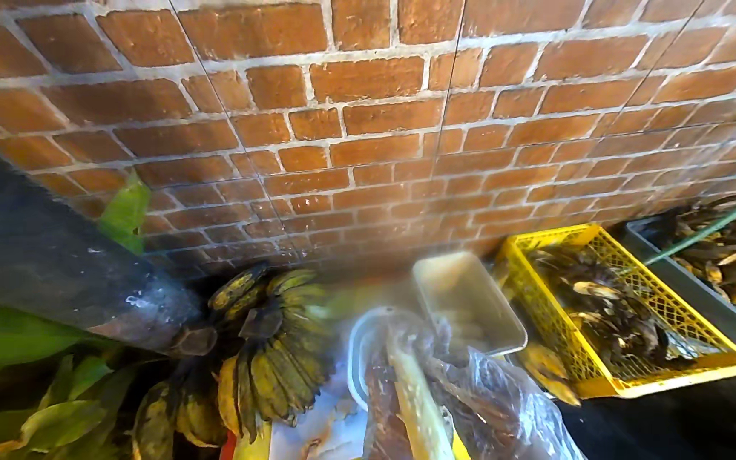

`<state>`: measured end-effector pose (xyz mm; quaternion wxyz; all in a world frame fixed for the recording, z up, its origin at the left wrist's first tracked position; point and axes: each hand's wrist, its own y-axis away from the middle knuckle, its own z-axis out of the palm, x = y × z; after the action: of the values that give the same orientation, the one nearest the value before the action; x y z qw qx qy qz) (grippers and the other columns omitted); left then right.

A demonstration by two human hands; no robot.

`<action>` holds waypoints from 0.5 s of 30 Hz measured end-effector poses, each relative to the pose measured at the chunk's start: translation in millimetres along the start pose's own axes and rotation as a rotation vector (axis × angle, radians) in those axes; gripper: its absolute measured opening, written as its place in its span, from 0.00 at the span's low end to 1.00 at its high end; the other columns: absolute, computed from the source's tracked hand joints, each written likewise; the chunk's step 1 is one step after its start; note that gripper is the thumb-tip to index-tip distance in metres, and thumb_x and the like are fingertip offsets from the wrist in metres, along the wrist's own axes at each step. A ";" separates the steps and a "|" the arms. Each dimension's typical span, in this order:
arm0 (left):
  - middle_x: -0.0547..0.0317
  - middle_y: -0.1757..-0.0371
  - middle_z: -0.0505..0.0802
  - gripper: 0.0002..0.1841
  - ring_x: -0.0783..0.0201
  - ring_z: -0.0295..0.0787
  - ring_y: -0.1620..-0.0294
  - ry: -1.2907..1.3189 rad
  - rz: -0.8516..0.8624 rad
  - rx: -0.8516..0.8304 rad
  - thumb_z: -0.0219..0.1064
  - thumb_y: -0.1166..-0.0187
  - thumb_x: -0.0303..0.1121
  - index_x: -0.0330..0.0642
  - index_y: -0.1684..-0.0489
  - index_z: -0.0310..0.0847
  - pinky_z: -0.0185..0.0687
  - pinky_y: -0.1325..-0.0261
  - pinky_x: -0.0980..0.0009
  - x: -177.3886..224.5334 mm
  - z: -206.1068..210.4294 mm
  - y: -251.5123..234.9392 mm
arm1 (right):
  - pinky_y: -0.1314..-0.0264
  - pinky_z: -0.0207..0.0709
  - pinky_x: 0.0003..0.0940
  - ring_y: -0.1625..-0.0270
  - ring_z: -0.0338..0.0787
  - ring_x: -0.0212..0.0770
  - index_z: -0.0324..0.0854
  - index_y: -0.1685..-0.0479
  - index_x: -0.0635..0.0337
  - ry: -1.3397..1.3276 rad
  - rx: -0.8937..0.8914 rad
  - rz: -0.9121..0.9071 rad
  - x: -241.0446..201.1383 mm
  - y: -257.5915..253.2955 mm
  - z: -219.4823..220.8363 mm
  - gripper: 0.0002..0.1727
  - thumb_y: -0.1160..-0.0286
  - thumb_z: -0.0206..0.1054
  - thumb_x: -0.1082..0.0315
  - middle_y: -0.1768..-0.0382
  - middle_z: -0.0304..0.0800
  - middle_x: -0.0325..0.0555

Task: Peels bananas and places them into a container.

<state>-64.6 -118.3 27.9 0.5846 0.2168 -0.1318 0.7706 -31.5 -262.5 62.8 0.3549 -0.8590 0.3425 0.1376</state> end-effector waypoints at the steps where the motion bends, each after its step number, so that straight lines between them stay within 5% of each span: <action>1: 0.58 0.53 0.93 0.20 0.69 0.91 0.49 -0.058 0.026 0.001 0.40 0.05 0.38 0.41 0.40 0.80 0.90 0.48 0.71 -2.7 -4.2 -2.8 | 0.40 0.87 0.36 0.46 0.96 0.42 0.92 0.38 0.47 -0.008 0.011 0.037 -4.5 -3.5 -0.9 0.15 0.17 0.67 0.64 0.46 0.97 0.46; 8: 0.61 0.54 0.95 0.22 0.72 0.93 0.50 0.087 -0.107 0.087 0.38 0.05 0.42 0.45 0.42 0.81 0.91 0.49 0.73 -4.2 -1.2 0.0 | 0.41 0.90 0.37 0.40 0.94 0.36 0.90 0.34 0.38 0.021 0.062 0.040 38.9 13.3 39.5 0.17 0.19 0.68 0.57 0.37 0.94 0.39; 11: 0.59 0.52 0.95 0.22 0.72 0.93 0.48 0.028 -0.080 0.125 0.37 0.05 0.36 0.40 0.40 0.80 0.90 0.45 0.74 -7.1 -6.7 -2.8 | 0.37 0.89 0.40 0.37 0.93 0.38 0.88 0.30 0.40 -0.002 0.000 0.085 40.7 6.2 48.7 0.19 0.17 0.66 0.57 0.33 0.92 0.41; 13: 0.62 0.57 0.92 0.19 0.75 0.90 0.55 -0.145 -0.057 0.237 0.38 0.05 0.33 0.39 0.42 0.78 0.88 0.51 0.78 -8.3 -13.2 -6.6 | 0.43 0.90 0.42 0.44 0.96 0.42 0.91 0.35 0.43 0.015 0.017 0.086 33.4 -5.5 48.3 0.17 0.18 0.67 0.58 0.41 0.95 0.43; 15: 0.62 0.63 0.92 0.19 0.75 0.91 0.61 -0.136 -0.065 0.270 0.39 0.05 0.34 0.40 0.48 0.80 0.89 0.57 0.78 -13.0 -34.8 -15.8 | 0.41 0.89 0.41 0.40 0.94 0.41 0.90 0.33 0.37 0.076 -0.048 0.064 40.4 -13.2 51.1 0.17 0.17 0.65 0.56 0.40 0.95 0.40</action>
<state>-52.8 -108.9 -9.6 0.5646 0.3494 -0.0590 0.7454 7.3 -239.6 13.9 0.3161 -0.8604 0.3797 0.1246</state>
